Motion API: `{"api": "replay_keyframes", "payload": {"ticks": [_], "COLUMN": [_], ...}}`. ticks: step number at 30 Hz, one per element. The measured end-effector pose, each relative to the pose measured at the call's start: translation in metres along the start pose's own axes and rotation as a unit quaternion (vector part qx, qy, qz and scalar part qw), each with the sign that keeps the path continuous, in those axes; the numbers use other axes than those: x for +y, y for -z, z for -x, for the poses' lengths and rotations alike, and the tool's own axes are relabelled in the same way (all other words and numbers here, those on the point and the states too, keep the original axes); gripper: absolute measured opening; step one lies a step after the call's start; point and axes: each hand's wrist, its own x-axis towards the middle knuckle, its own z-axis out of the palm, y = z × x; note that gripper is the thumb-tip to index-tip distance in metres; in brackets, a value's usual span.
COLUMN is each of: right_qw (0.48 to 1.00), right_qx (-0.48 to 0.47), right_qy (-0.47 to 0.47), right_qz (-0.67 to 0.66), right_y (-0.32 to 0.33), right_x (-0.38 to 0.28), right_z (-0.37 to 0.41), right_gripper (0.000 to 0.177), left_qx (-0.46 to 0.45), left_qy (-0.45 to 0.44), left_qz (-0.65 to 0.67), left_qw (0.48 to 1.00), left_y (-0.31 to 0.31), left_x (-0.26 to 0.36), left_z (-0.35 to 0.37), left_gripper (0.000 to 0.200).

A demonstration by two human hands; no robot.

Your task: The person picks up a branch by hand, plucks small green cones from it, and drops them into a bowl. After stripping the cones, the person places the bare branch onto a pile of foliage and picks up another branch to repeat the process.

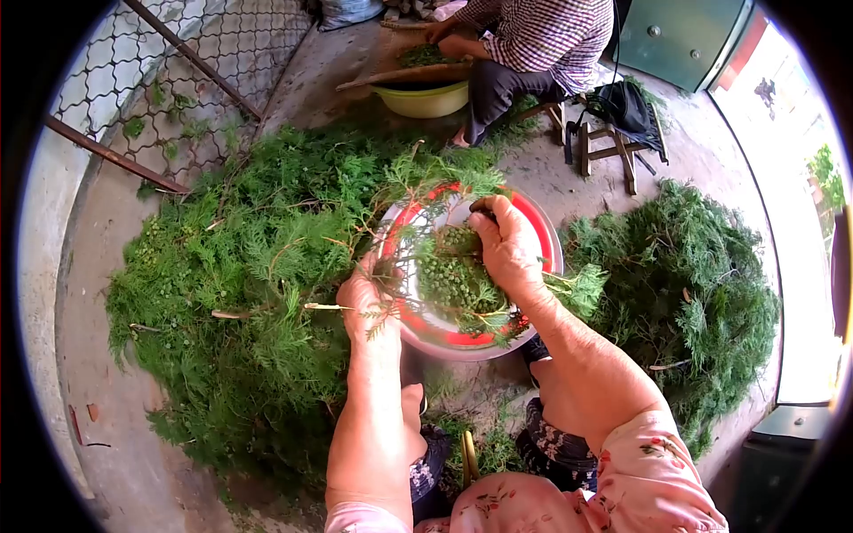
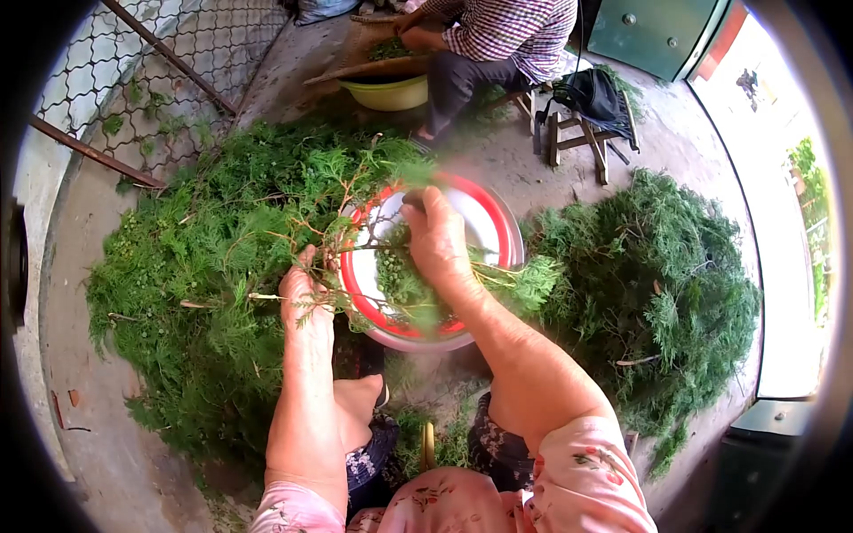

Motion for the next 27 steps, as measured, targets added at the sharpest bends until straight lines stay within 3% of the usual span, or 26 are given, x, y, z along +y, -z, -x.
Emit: {"api": "replay_keyframes", "payload": {"ticks": [4,6,8,11,14,15,18,19,22,27], "right_qw": [0.969,0.964,0.966,0.982,0.993,0.990,0.990,0.983,0.958,0.938], "right_qx": [-0.044,-0.002,-0.024,-0.094,-0.014,0.017,-0.033,-0.067,-0.168,-0.168], "right_qy": [-0.158,-0.167,-0.173,-0.123,0.115,0.131,0.070,0.118,0.131,0.188], "right_qz": [-0.182,-0.208,-0.189,-0.110,0.032,0.040,0.114,0.124,0.192,0.238], "right_y": [0.012,0.020,0.031,0.042,0.037,0.034,0.036,0.035,0.028,0.016], "right_x": [0.003,0.008,0.019,0.019,0.020,0.015,-0.019,-0.021,-0.030,-0.029], "right_z": [-0.007,-0.010,-0.014,-0.012,-0.012,-0.011,-0.002,0.000,0.007,0.010], "right_gripper": [0.013,0.013,0.017,0.022,0.024,0.024,0.027,0.034,0.050,0.037], "left_qx": [0.017,0.021,0.005,0.034,0.038,0.040,0.022,0.028,0.043,0.052], "left_qy": [-0.008,-0.011,-0.009,-0.017,-0.019,-0.019,-0.017,-0.019,-0.022,0.003], "left_qz": [-0.055,-0.055,-0.025,-0.031,-0.039,-0.038,-0.048,-0.052,-0.054,-0.049], "left_qw": [0.998,0.998,1.000,0.999,0.998,0.998,0.998,0.998,0.997,0.997], "left_y": [-0.004,-0.003,0.002,0.002,0.003,0.003,0.006,0.006,0.002,-0.002], "left_x": [0.005,0.007,0.009,0.013,0.012,0.012,0.013,0.013,0.013,0.015], "left_z": [0.005,0.005,0.000,-0.005,-0.007,-0.008,-0.009,-0.009,-0.005,0.000], "left_gripper": [0.014,0.014,0.015,0.017,0.017,0.017,0.018,0.018,0.020,0.019]}}
